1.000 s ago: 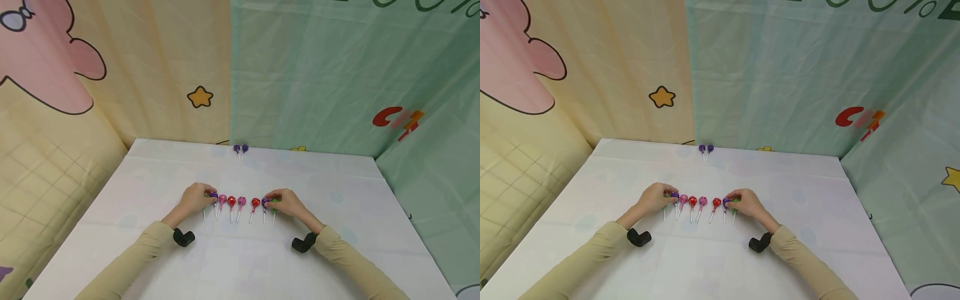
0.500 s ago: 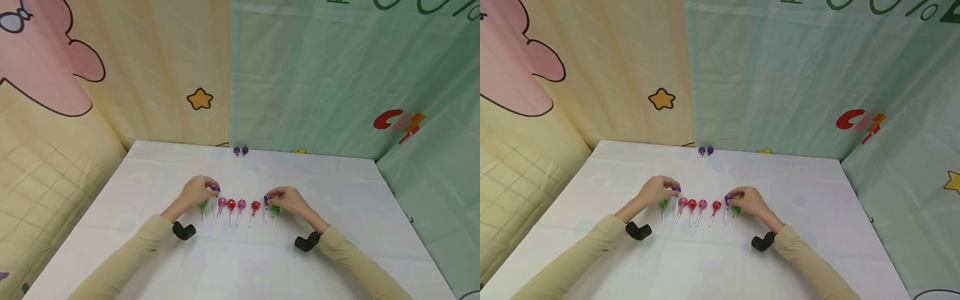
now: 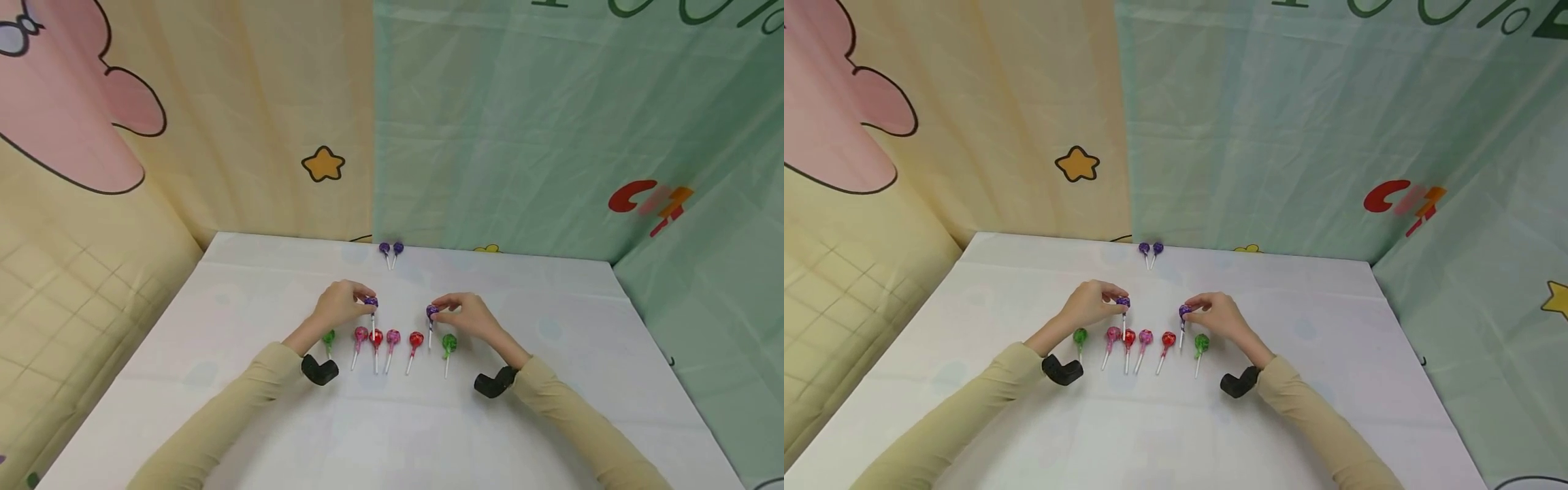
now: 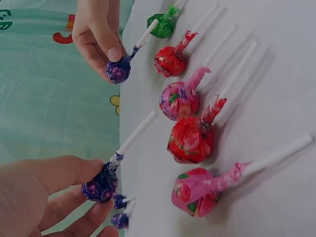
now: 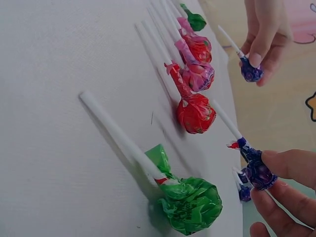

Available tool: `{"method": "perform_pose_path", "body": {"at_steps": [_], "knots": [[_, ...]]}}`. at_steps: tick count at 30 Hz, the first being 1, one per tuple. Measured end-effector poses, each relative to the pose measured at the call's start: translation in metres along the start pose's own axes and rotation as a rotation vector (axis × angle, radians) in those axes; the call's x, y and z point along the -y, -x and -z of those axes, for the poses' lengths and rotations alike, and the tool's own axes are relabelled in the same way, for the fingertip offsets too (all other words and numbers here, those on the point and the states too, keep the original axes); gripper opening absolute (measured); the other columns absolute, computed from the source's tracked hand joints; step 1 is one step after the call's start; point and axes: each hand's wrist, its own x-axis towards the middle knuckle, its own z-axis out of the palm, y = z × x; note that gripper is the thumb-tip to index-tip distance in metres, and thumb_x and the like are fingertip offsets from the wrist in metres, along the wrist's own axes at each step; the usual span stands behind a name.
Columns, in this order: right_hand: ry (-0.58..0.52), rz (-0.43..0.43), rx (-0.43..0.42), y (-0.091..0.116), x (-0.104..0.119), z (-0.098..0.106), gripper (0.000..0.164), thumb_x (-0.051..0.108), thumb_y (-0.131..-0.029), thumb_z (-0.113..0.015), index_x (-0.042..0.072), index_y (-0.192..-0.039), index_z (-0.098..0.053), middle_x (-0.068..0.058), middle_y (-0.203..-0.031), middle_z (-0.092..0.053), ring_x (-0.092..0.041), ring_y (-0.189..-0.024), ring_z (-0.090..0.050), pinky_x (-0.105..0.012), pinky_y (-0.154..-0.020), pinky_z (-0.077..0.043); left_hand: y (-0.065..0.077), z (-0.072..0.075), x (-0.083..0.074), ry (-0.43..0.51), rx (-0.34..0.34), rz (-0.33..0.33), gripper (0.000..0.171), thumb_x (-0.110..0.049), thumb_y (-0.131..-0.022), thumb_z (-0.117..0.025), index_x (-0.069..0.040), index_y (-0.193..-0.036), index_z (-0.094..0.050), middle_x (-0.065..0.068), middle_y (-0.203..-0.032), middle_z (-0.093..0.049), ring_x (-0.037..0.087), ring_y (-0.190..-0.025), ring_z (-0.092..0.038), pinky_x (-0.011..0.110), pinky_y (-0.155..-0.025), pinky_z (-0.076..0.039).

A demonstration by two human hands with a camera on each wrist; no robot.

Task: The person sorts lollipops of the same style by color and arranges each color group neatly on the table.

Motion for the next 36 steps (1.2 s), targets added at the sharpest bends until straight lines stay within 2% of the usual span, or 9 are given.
{"method": "perform_pose_path", "body": {"at_steps": [5,11,20,29,36], "knots": [[-0.033,0.026,-0.008,-0.005,-0.001,-0.003,0.033,0.028,-0.085,-0.072,0.009,-0.112,-0.071,-0.009,-0.107,-0.072,-0.026,-0.100,-0.060,-0.039,-0.082,-0.049,-0.010,-0.014,-0.010,0.031,0.013,-0.014,0.027,-0.026,-0.081,-0.076,-0.013,-0.105,-0.075,0.002,-0.095,-0.073,0.015,-0.083,-0.059,0.026,-0.067,-0.044],[-0.041,-0.001,-0.015,-0.011,-0.002,-0.008,0.032,0.029,-0.084,-0.073,0.012,-0.112,-0.072,-0.007,-0.106,-0.073,-0.022,-0.098,-0.059,-0.035,-0.081,-0.048,-0.021,-0.026,-0.020,0.057,0.045,-0.004,0.027,-0.027,-0.081,-0.076,-0.015,-0.105,-0.075,0.002,-0.096,-0.073,0.014,-0.081,-0.058,0.024,-0.064,-0.042],[-0.029,0.024,-0.038,-0.026,-0.002,-0.003,0.032,0.026,-0.084,-0.072,0.009,-0.112,-0.071,-0.009,-0.106,-0.073,-0.023,-0.097,-0.060,-0.038,-0.084,-0.047,-0.046,-0.031,-0.029,0.075,0.071,0.012,0.027,-0.027,-0.082,-0.076,-0.014,-0.106,-0.075,0.002,-0.097,-0.074,0.015,-0.083,-0.062,0.027,-0.070,-0.047],[-0.005,0.060,-0.052,-0.053,-0.002,0.005,0.032,0.025,-0.085,-0.072,0.007,-0.111,-0.072,-0.011,-0.104,-0.073,-0.023,-0.091,-0.062,-0.033,-0.076,-0.047,-0.074,-0.032,-0.030,0.043,0.026,0.016,0.026,-0.027,-0.080,-0.077,-0.015,-0.103,-0.076,0.002,-0.093,-0.075,0.016,-0.084,-0.066,0.024,-0.063,-0.044],[0.006,0.039,-0.067,-0.076,-0.004,0.012,0.033,0.026,-0.086,-0.071,0.007,-0.113,-0.071,-0.012,-0.107,-0.073,-0.023,-0.090,-0.063,-0.030,-0.074,-0.047,-0.096,-0.035,-0.029,0.023,-0.047,0.028,0.026,-0.031,-0.081,-0.076,-0.018,-0.103,-0.076,0.001,-0.093,-0.074,0.015,-0.083,-0.065,0.023,-0.060,-0.041]]}}
